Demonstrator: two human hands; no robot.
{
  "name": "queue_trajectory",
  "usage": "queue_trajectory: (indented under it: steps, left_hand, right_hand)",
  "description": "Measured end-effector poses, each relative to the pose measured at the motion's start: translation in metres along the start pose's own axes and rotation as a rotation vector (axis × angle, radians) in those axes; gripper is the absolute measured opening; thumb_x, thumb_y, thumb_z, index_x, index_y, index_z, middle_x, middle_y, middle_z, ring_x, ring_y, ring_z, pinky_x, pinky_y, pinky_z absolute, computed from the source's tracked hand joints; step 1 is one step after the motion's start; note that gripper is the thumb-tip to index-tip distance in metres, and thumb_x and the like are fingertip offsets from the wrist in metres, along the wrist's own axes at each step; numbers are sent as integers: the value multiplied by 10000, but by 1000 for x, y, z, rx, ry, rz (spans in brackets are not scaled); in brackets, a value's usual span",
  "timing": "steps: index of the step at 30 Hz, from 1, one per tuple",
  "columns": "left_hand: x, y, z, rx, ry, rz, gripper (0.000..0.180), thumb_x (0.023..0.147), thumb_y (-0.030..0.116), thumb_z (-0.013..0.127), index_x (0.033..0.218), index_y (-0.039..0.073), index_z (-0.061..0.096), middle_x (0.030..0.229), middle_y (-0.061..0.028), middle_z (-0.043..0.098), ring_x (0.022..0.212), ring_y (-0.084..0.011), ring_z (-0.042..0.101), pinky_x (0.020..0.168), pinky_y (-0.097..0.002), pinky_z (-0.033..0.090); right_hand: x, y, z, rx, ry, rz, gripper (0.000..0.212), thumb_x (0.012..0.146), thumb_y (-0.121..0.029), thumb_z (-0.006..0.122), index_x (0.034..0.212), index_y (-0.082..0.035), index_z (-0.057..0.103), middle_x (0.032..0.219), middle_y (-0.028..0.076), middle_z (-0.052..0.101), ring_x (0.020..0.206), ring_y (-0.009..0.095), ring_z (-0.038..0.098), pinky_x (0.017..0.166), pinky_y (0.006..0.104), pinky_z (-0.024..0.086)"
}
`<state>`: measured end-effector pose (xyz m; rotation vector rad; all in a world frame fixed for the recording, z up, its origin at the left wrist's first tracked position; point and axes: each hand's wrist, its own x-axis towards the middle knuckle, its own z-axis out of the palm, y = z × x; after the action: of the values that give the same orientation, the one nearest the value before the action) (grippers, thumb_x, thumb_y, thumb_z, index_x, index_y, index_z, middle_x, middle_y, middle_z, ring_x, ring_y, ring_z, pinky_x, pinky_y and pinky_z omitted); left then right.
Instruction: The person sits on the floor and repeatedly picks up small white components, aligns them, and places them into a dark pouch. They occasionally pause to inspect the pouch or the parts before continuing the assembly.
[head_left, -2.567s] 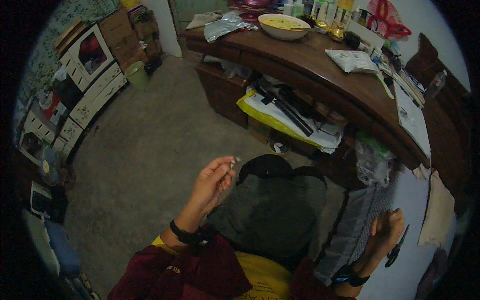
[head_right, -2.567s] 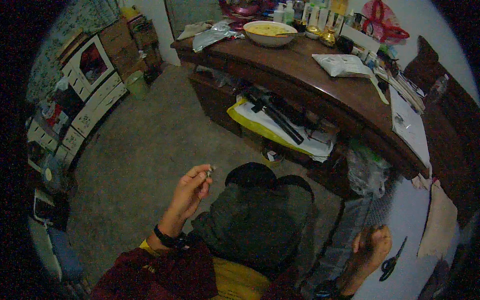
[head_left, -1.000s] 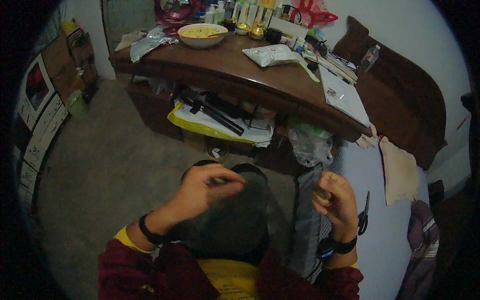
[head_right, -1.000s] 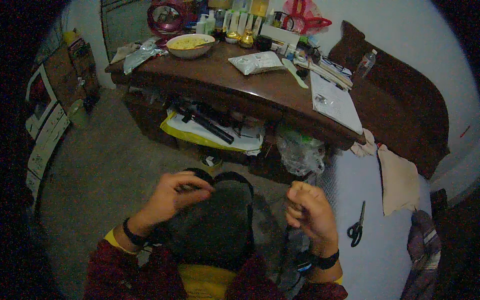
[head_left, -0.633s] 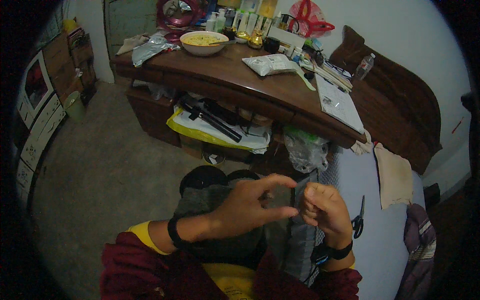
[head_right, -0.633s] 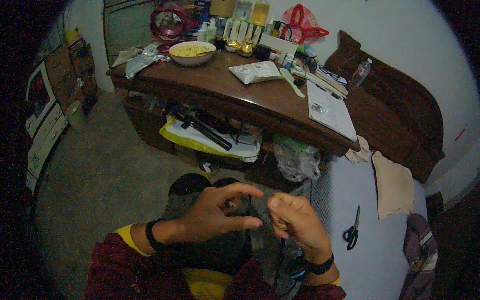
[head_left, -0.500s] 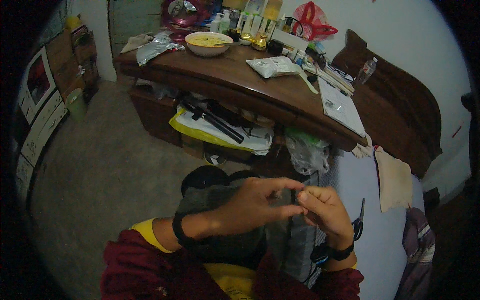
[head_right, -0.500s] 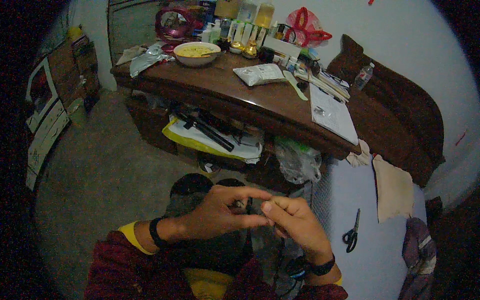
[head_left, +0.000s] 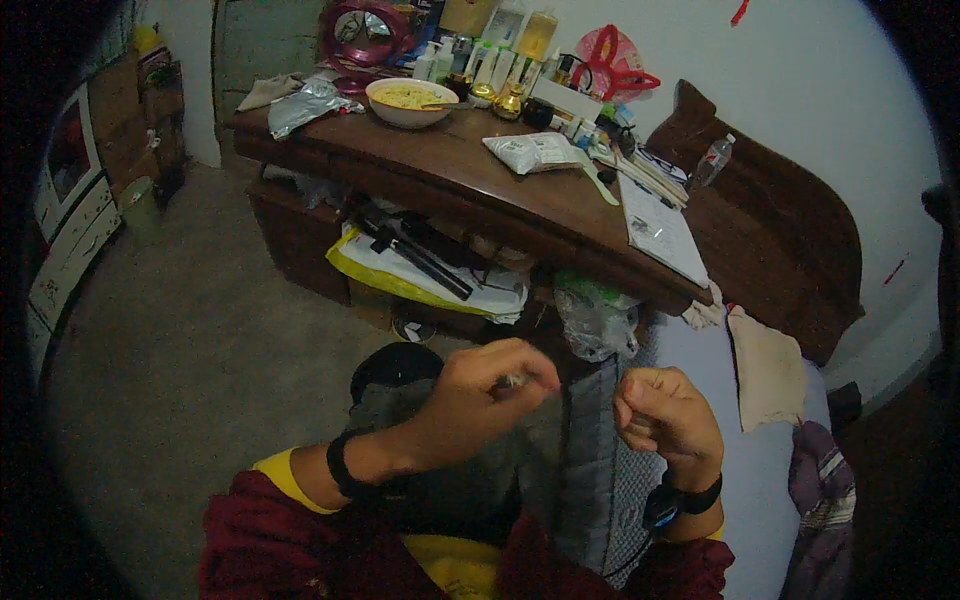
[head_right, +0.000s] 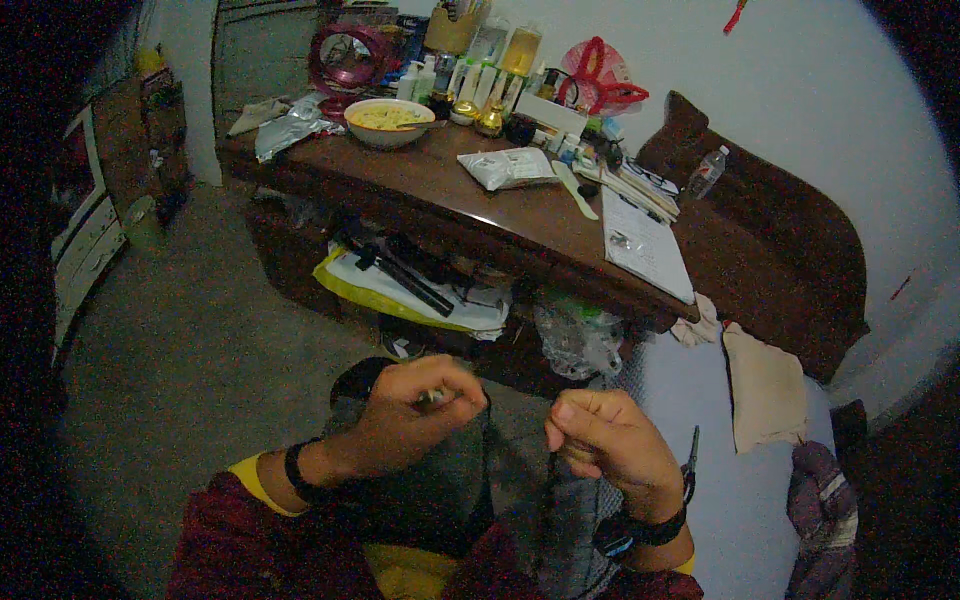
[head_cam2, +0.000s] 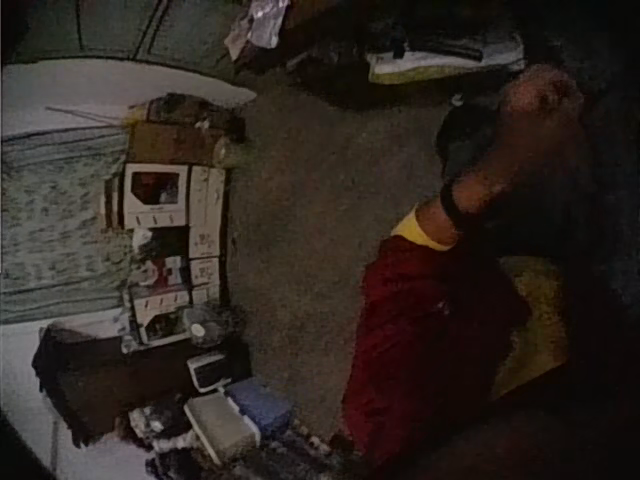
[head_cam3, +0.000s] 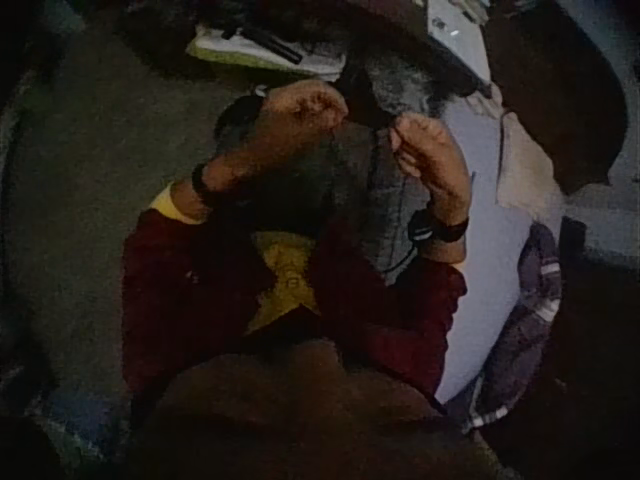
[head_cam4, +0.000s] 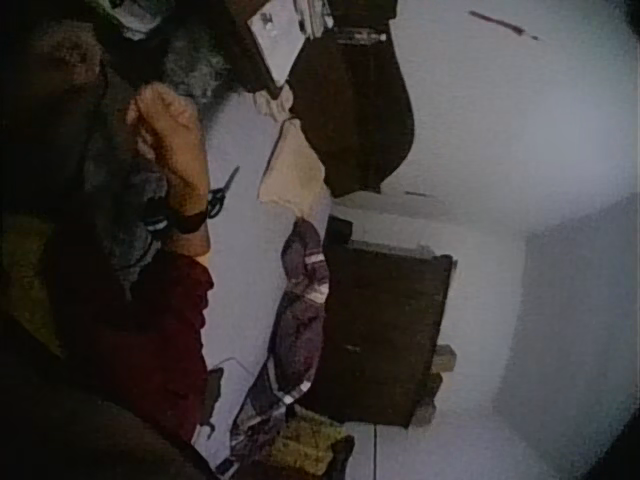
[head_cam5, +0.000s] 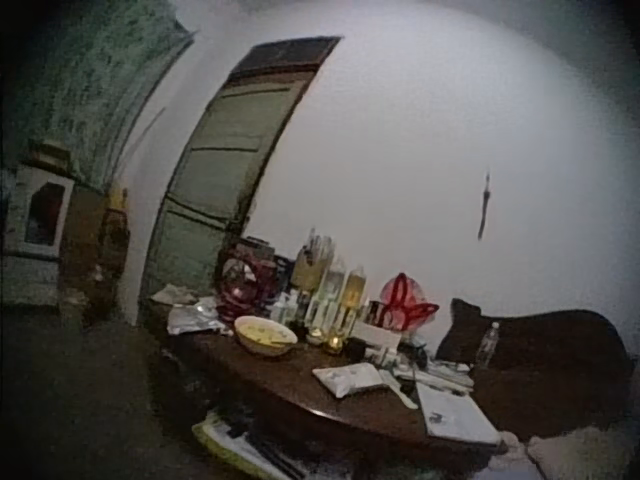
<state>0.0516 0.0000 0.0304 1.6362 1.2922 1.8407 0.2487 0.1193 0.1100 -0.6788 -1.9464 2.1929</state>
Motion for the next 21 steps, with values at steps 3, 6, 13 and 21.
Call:
queue_trajectory:
  steps: [3, 6, 13, 21]
  left_hand:
    - [-4, 3, 2, 135, -25, 140, 115, 758, 115, 722, 857, 96, 666, 646, -33, 505, 575, -160, 519, 523, -282, 412]
    - [-10, 11, 6, 208, -36, 182, 174, 719, 137, 765, 864, 109, 670, 646, -39, 485, 552, -181, 507, 488, -299, 407]
    - [-21, 27, 8, 449, 112, 455, 196, 744, 179, 744, 885, 119, 623, 755, -57, 512, 553, -208, 551, 472, -310, 430]
    - [-30, 16, -1, 278, 84, 257, 224, 675, 171, 808, 828, 122, 652, 622, -40, 472, 494, -189, 499, 422, -314, 364]
  right_hand:
    - [-4, -4, 1, 26, -35, 3, 324, 953, -281, 522, 783, -9, 569, 522, -51, 354, 427, 40, 291, 404, 217, 284]
    - [-6, -7, 6, 5, -23, 3, 320, 948, -281, 532, 787, -9, 578, 525, -48, 368, 427, 38, 297, 401, 215, 282]
    - [-6, -12, 28, -109, 34, 9, 318, 946, -283, 535, 785, -13, 586, 563, -22, 456, 436, 47, 348, 405, 210, 290]
    - [-3, -17, 35, -97, 37, 3, 325, 955, -290, 519, 786, -19, 579, 556, -28, 446, 431, 49, 339, 412, 216, 287]
